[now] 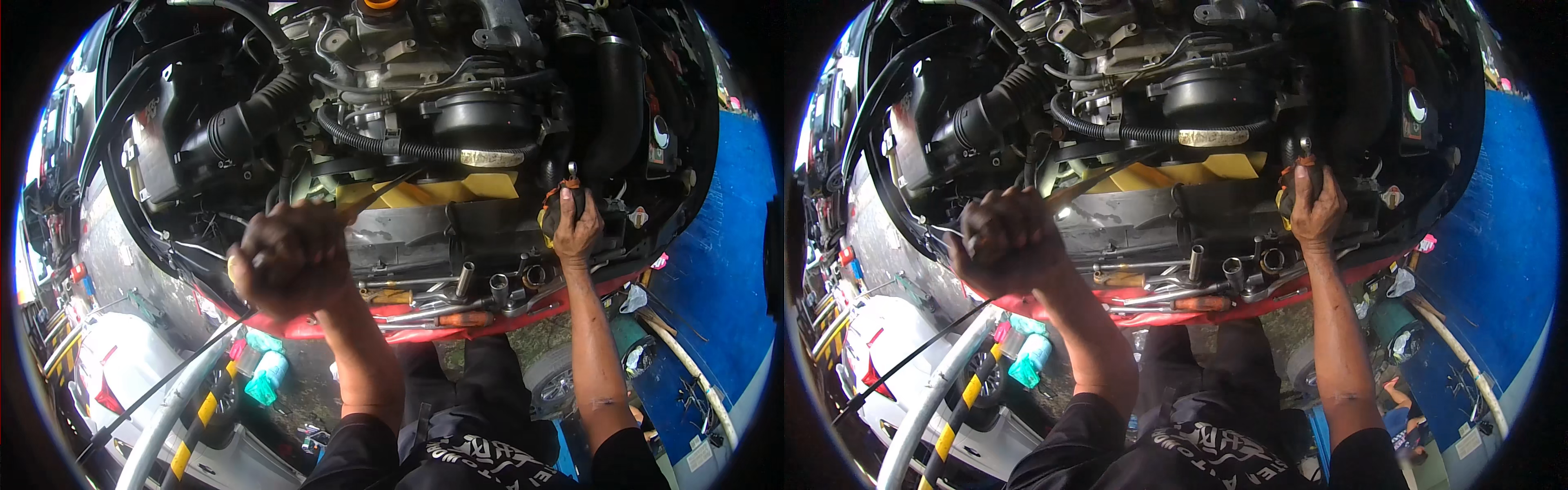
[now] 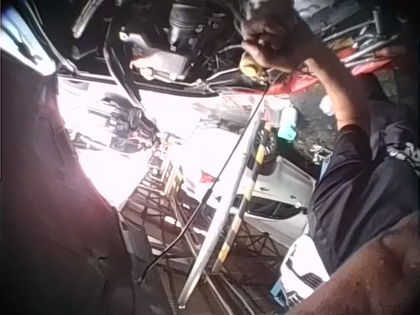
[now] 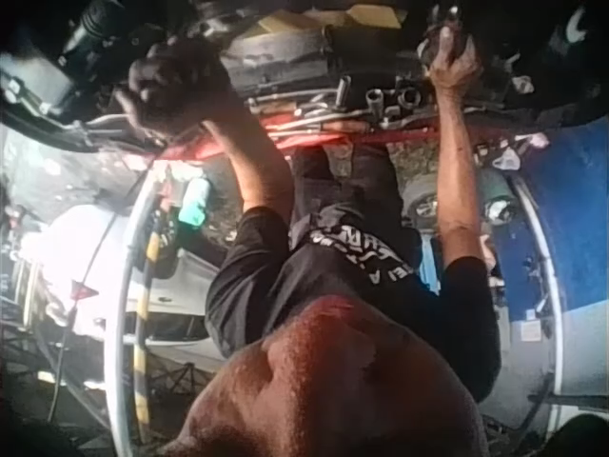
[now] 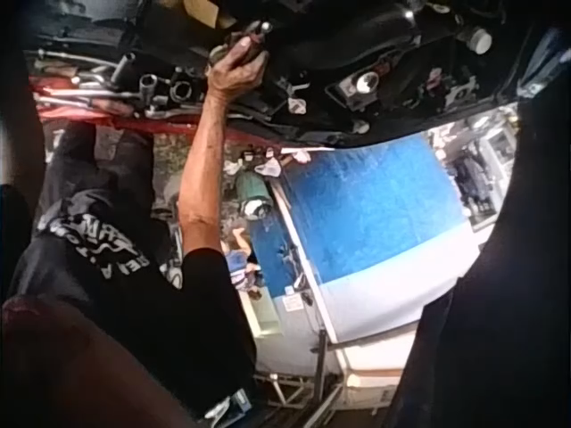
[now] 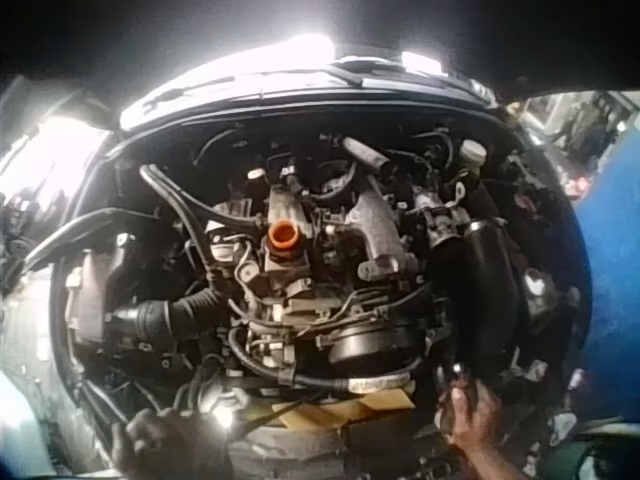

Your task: Repairing or inspecting components within the engine bay of a vehicle, including detaching the air intake and working on the battery terminal.

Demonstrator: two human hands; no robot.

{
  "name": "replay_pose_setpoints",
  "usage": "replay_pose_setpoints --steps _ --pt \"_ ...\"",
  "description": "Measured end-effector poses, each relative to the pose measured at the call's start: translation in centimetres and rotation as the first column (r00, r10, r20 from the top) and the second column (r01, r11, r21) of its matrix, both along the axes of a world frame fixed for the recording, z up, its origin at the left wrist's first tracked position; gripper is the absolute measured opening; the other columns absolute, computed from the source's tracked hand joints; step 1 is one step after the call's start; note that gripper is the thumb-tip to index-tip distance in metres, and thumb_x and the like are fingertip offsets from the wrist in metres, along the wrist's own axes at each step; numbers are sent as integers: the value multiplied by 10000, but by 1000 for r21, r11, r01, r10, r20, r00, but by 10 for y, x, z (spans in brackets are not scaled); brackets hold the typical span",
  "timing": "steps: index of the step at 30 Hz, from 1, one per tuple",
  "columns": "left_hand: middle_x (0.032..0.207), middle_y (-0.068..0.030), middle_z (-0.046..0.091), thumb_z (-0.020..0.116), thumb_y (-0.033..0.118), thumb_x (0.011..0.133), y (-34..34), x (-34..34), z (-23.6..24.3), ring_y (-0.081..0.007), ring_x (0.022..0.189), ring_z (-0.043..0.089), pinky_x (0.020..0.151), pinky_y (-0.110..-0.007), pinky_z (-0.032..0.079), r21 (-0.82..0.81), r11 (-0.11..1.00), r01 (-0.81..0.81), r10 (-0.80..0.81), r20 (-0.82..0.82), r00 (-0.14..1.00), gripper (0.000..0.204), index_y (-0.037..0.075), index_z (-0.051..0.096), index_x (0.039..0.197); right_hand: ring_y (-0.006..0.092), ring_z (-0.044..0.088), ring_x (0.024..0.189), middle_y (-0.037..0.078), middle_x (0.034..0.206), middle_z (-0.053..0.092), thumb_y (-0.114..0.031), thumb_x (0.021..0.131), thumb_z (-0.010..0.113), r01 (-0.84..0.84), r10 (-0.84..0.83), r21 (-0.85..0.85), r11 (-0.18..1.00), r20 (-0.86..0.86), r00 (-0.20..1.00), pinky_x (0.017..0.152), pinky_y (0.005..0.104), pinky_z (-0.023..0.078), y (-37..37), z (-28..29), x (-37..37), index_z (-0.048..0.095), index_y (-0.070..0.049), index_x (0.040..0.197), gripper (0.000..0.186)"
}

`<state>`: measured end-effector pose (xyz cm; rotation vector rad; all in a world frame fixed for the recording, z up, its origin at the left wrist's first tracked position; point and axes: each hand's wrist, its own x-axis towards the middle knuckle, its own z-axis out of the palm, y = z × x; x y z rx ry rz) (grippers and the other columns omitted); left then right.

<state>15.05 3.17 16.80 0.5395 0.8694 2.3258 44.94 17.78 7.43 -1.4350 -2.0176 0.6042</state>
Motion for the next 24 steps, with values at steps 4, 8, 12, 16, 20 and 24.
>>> replay_pose_setpoints --steps 4,8,12,16,20,24 --pt "607 -59 398 342 374 973 11 5 -34 -150 528 358 472 -299 341 -64 996 62 -56 91 994 439 52 464 699 437 628 714 225 766 641 -326 946 600 -5 4 57 998 19 1000 643 440 477 0 -2 1 625 48 907 377" --pt "639 -55 399 354 361 976 19 4 -59 -164 566 372 501 -315 346 -118 986 116 -112 40 993 413 55 455 717 407 679 774 234 820 675 -340 940 607 27 -26 -23 999 52 998 682 428 519 2 0 3 644 83 992 428" --pt "588 -69 369 479 259 897 33 15 -76 -171 505 398 429 -280 338 -197 979 -44 69 121 990 342 -2 445 679 385 683 764 201 812 679 -327 947 598 -21 23 -37 999 30 999 673 415 516 1 4 2 653 45 975 377" --pt "581 -87 397 507 281 876 40 15 -85 -177 496 417 426 -288 356 -194 981 26 -32 -28 999 358 -3 440 669 362 685 759 168 804 681 -311 958 582 -35 35 -4 999 5 999 669 405 514 0 5 1 656 8 974 328" --pt "631 -21 377 445 375 905 38 -1 -90 -154 533 354 474 -305 316 -177 982 -59 86 149 985 329 88 476 747 360 681 762 163 809 682 -298 956 582 -30 31 -32 999 13 999 672 408 516 1 5 1 654 -1 968 305" --pt "640 -18 379 439 438 899 39 -10 -97 -148 538 348 478 -303 310 -275 962 2 22 83 996 362 104 473 763 356 678 770 151 818 684 -283 942 606 -94 96 -55 994 44 994 675 410 515 3 19 -8 662 -11 938 278"
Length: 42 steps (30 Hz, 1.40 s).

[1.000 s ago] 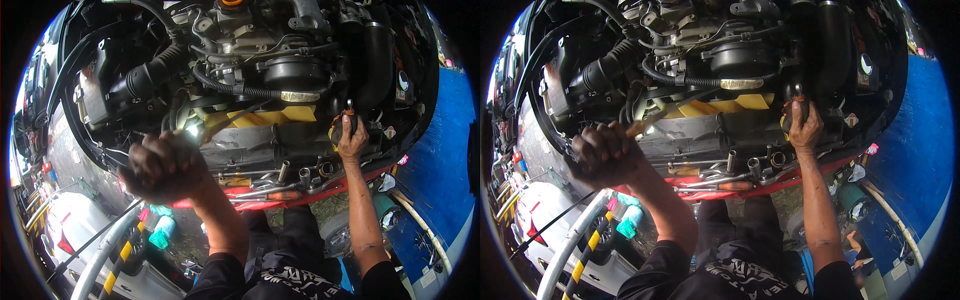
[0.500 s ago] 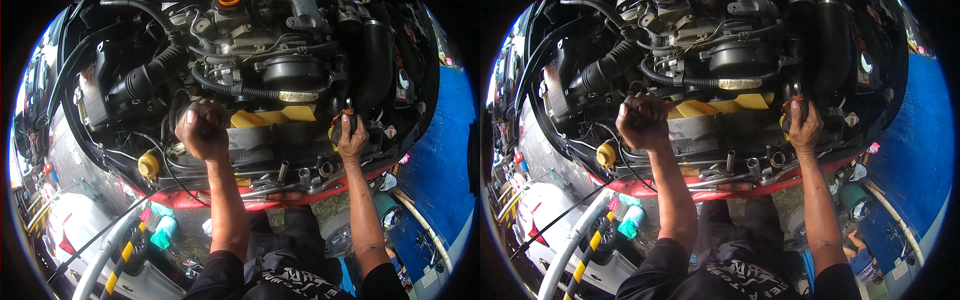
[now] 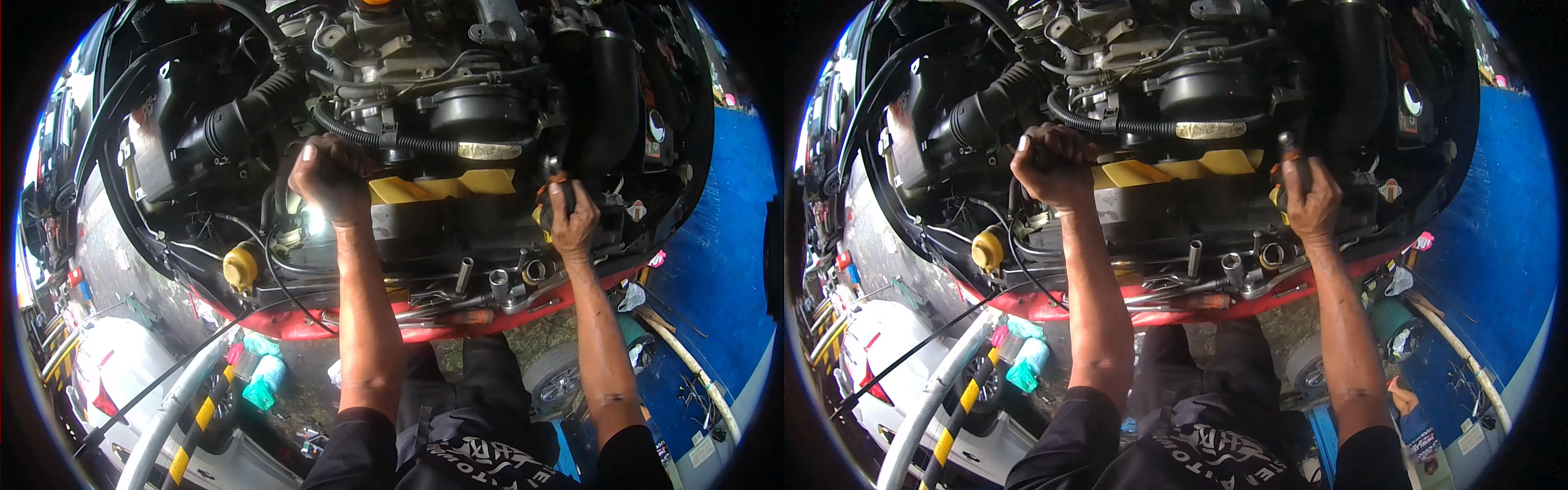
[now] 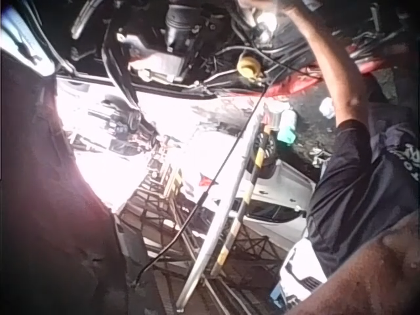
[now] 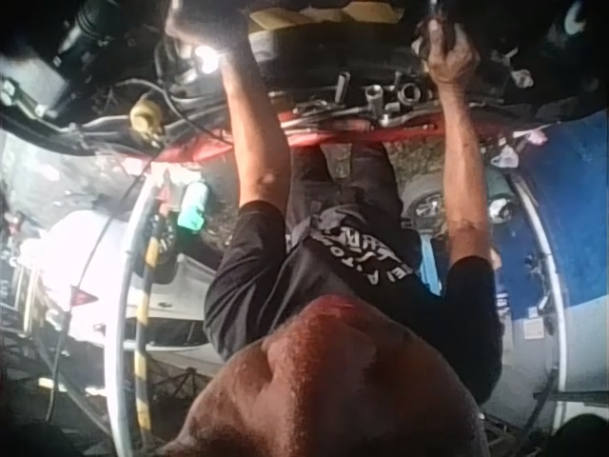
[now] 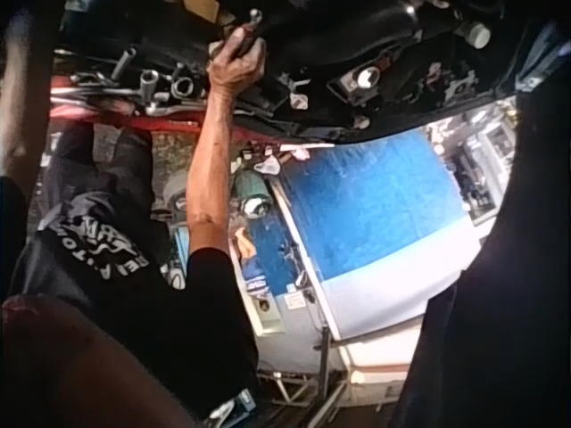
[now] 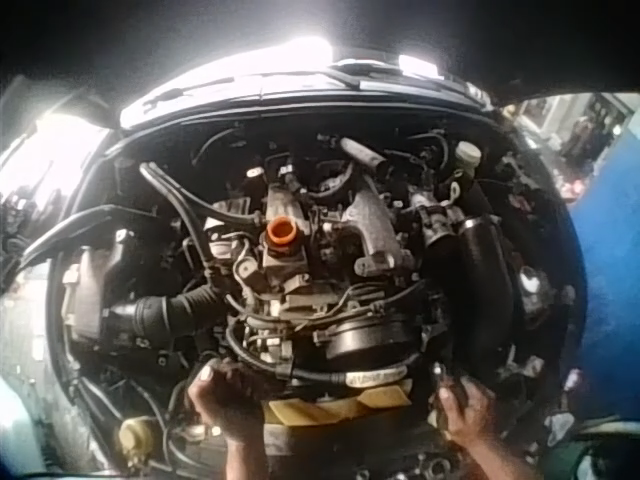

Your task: Repairing or inspecting components within the engine bay of a vehicle, including detaching the air intake and working on the battery terminal.

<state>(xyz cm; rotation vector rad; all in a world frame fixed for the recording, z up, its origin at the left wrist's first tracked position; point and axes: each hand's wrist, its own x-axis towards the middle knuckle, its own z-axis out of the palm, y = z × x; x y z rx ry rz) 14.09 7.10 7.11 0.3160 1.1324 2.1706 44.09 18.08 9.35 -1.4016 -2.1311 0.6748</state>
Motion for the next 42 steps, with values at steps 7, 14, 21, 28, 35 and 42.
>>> replay_pose_setpoints --steps 7,14,21,28,35,42 --pt "651 -21 365 444 463 881 -5 -3 0 -174 598 366 534 -332 325 -51 993 102 -103 -14 995 393 91 456 753 326 682 922 187 982 694 -325 924 619 -465 646 -477 746 347 680 799 429 531 14 -1 -86 683 -38 1036 315" --pt "629 -43 355 405 449 879 -2 -10 -6 -184 549 347 532 -317 327 -135 986 96 -121 -188 975 419 56 421 736 270 632 1044 195 1103 656 -245 935 580 -95 723 -964 250 120 680 872 404 486 36 -96 -162 604 -11 1162 326" --pt "563 -62 411 423 360 914 -1 -12 -3 -158 472 415 450 -271 349 -93 996 0 -34 -357 934 458 -5 465 640 267 639 1037 177 1094 666 -241 929 573 -605 829 -578 548 472 299 884 411 489 24 -130 -184 629 -31 1138 302" --pt "518 -26 465 453 332 949 1 -13 -1 -111 463 418 458 -281 300 -1 1000 15 -14 -364 931 477 -3 522 618 265 645 1031 160 1085 677 -237 922 566 -809 729 -369 458 676 104 896 419 491 13 -142 -185 654 -51 1115 282" --pt "517 -18 467 465 347 940 0 -14 0 -106 459 424 454 -278 306 -17 999 43 -46 -321 946 473 -6 548 636 262 652 1025 143 1077 687 -233 916 559 -856 673 -310 414 737 59 909 426 494 10 -147 -173 680 -71 1091 268" --pt "547 -54 482 445 325 939 -3 -11 -2 -115 472 438 444 -245 351 -161 974 -162 55 -521 852 482 -22 498 609 259 659 1019 125 1068 698 -230 910 552 -893 636 -277 355 771 13 921 433 496 2 -158 -163 705 -90 1068 260"
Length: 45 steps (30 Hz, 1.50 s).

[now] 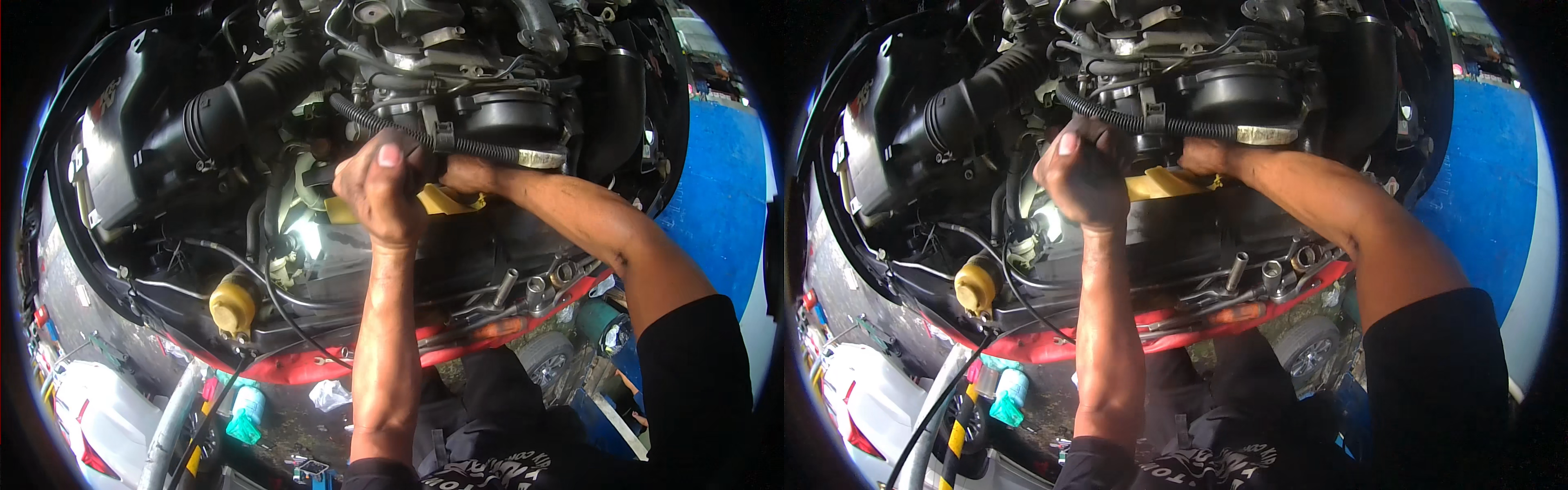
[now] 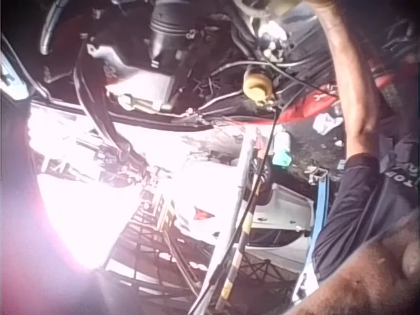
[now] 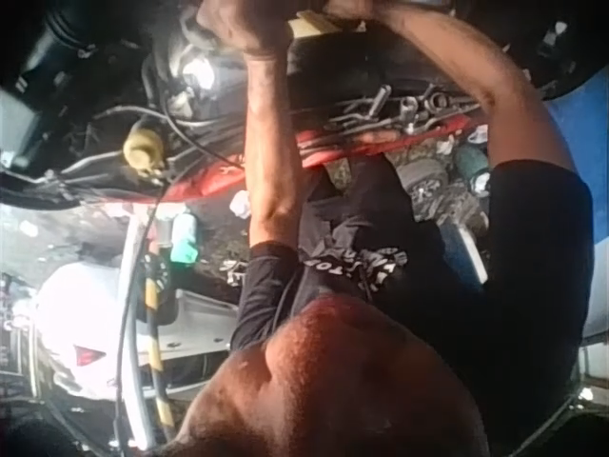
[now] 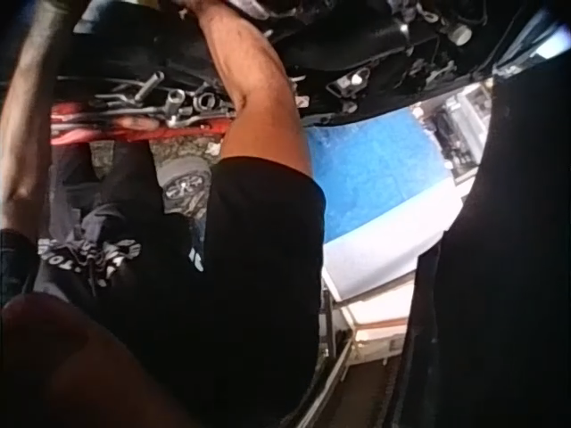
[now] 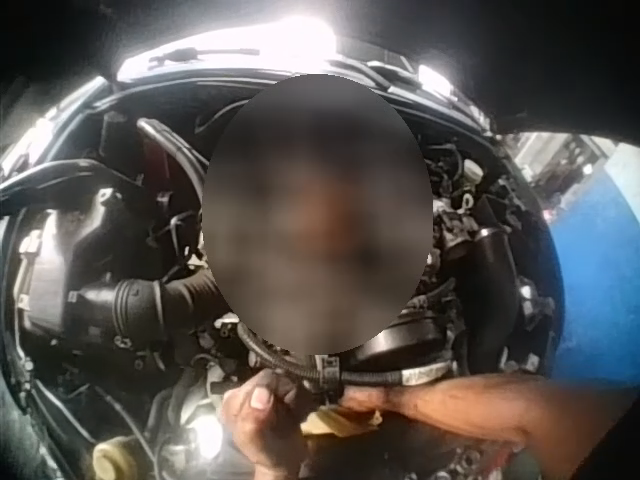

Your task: Repairing or inspecting components within the engine bay of a vehicle, including detaching the air intake and working on the battery terminal.

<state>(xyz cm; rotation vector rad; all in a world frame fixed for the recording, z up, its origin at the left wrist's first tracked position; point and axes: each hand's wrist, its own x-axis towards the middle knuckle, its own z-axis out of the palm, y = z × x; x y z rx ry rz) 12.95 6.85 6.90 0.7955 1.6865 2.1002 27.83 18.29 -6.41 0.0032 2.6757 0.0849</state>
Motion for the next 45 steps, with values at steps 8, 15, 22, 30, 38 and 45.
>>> replay_pose_setpoints --steps 8,15,22,30,38,45 --pt "567 -44 378 531 358 861 -6 0 0 -149 485 366 432 -278 312 169 982 83 -152 449 880 421 -2 463 654 256 666 1012 106 1058 709 -225 902 544 -14 14 12 1000 13 1000 935 442 499 -1 -5 12 734 -113 1041 260" --pt "587 -46 390 521 421 858 -7 4 -11 -155 512 356 479 -303 279 154 987 39 -96 379 920 474 11 448 630 259 670 1016 101 1058 717 -223 895 538 -27 25 45 999 33 999 941 444 503 -9 -5 12 750 -118 1031 273" --pt "499 -29 437 427 360 931 -2 16 50 -103 438 382 441 -274 262 210 977 33 -67 155 986 497 1 493 594 295 661 1085 171 1112 705 -230 882 536 748 -644 -234 622 392 658 908 418 514 8 68 -25 714 -37 1101 341" --pt "528 -16 422 427 340 943 -153 -1 210 -133 461 402 508 -297 373 514 820 -252 112 287 951 390 90 475 647 429 650 950 252 979 681 -464 960 498 599 -631 -434 672 87 771 830 485 517 9 177 43 644 21 1045 513" --pt "630 22 443 513 286 972 -251 23 227 -77 505 406 474 -230 347 469 746 -473 173 549 817 341 113 437 689 257 710 799 136 816 701 -358 952 603 593 -968 -775 219 -94 234 718 357 517 -42 278 159 675 -31 1038 346" --pt "610 23 437 535 339 922 -218 59 111 -103 444 391 426 -250 327 62 790 -610 222 898 379 317 116 445 716 306 698 760 189 816 689 -383 939 624 668 -987 -727 160 -132 93 666 382 506 -97 272 226 652 46 994 434"
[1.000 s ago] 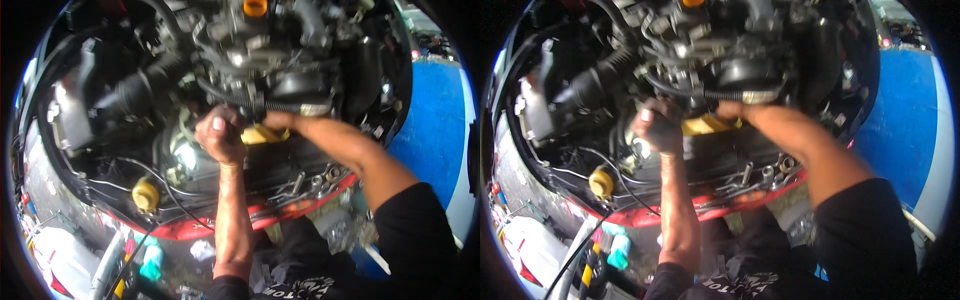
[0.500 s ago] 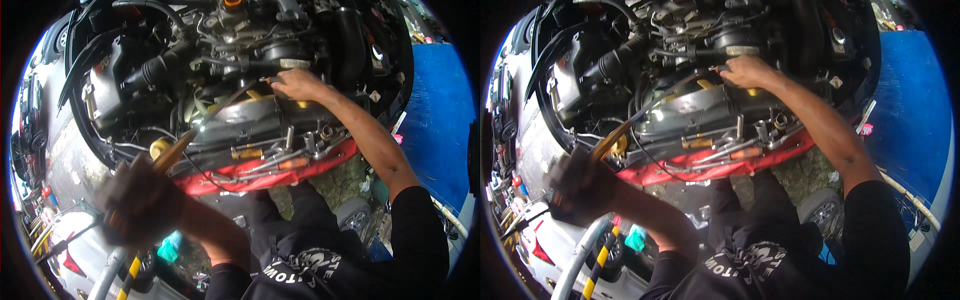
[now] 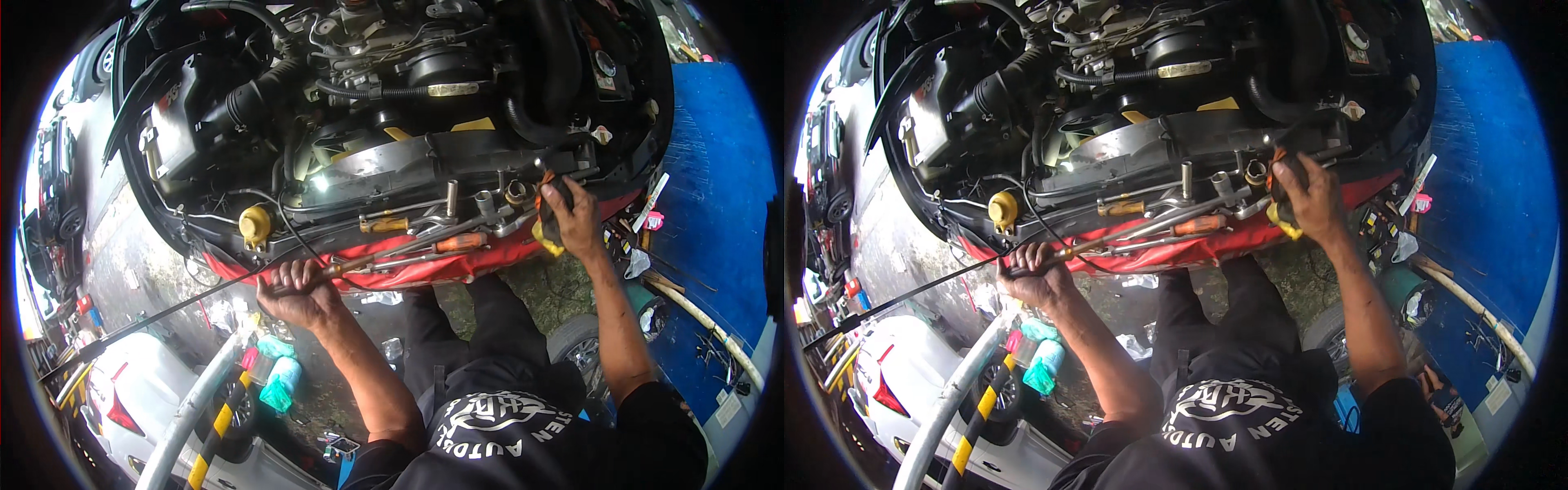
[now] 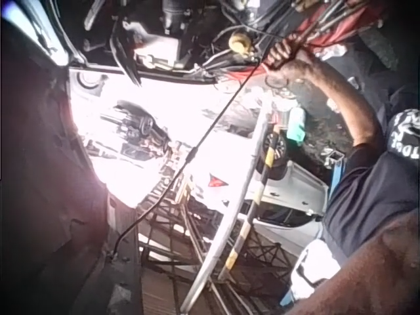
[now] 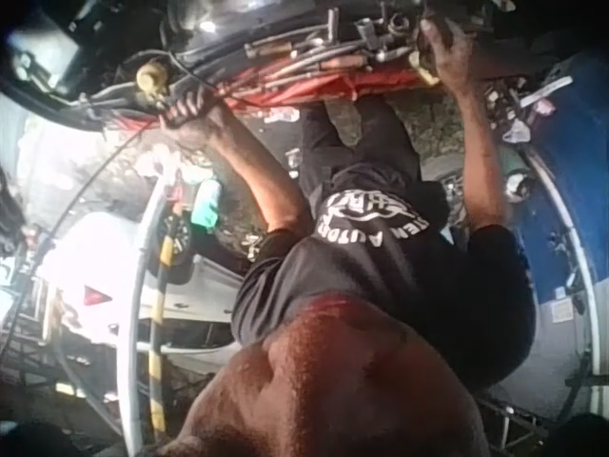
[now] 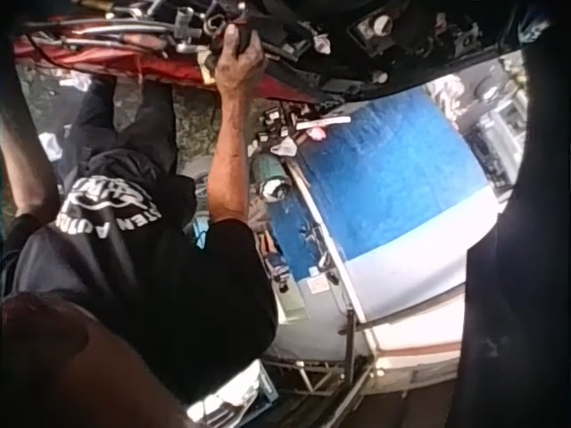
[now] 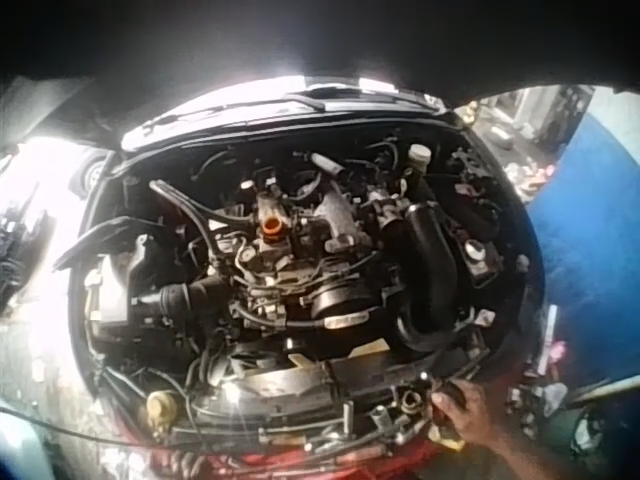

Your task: Repairing or inspecting components within the engine bay of a vehicle, including detaching the air intake and working on the battery terminal.

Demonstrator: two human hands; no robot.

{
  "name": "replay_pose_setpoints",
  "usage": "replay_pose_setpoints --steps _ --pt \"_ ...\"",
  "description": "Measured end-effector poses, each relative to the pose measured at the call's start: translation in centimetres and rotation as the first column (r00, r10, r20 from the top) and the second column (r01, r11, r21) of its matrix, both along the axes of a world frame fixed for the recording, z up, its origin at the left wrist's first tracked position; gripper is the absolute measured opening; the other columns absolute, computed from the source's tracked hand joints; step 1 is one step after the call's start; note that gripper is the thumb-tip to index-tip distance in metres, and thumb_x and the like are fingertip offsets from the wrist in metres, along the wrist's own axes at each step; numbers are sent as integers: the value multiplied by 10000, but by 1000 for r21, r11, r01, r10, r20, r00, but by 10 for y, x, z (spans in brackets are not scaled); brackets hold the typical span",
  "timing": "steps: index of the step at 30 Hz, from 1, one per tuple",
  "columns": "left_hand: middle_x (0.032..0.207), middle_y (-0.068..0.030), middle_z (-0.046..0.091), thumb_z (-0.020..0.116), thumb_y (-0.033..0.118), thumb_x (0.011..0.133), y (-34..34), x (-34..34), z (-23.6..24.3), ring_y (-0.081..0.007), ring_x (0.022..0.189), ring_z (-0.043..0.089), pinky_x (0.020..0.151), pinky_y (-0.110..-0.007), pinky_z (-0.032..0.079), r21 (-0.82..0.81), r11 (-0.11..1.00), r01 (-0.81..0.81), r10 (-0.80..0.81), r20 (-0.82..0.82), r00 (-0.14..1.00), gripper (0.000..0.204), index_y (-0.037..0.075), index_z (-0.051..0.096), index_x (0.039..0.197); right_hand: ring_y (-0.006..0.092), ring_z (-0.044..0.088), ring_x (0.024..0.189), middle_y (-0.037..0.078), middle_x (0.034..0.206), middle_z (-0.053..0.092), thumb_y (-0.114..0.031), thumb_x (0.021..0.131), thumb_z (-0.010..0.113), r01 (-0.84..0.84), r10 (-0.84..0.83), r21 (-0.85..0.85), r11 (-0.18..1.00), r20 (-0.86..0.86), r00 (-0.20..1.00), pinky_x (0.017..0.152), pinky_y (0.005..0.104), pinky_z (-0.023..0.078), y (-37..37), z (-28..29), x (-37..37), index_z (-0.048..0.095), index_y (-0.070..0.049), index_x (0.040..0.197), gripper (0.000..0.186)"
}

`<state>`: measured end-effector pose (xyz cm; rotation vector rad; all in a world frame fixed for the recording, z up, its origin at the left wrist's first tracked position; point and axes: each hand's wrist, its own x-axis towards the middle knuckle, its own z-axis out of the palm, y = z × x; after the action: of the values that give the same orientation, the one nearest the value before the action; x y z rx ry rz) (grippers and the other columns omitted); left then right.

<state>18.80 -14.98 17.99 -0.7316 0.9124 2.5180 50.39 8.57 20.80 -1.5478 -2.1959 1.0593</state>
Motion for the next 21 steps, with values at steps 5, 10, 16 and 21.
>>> replay_pose_setpoints --steps 5,10,16,21 --pt "567 24 419 504 347 947 -8 -18 -7 -100 441 396 411 -240 334 24 999 23 -20 -123 992 350 128 428 685 269 694 773 138 808 688 -355 959 604 -7 4 -159 987 -19 1000 695 371 512 -28 -9 20 672 -33 1051 341" --pt "591 16 410 454 406 976 -15 -43 -5 -108 423 372 415 -246 338 -101 995 2 -18 -159 987 390 118 414 717 282 698 796 140 830 694 -372 960 599 -21 22 -221 975 4 1000 707 376 516 -41 -17 27 665 -29 1076 369" --pt "714 -19 408 415 485 1019 13 -32 -30 -113 535 375 432 -231 328 -235 972 7 -41 -142 989 427 98 403 839 330 699 815 162 841 695 -387 957 599 -15 31 -262 965 56 998 714 399 520 -48 -27 24 659 -19 1072 390" --pt "679 2 449 394 467 1022 -11 -41 -1 -79 459 392 361 -202 305 -240 963 -125 35 -347 937 422 102 432 814 368 691 823 189 843 693 -399 952 603 -45 42 -284 958 -17 999 709 414 519 -54 -30 25 655 -5 1066 413"
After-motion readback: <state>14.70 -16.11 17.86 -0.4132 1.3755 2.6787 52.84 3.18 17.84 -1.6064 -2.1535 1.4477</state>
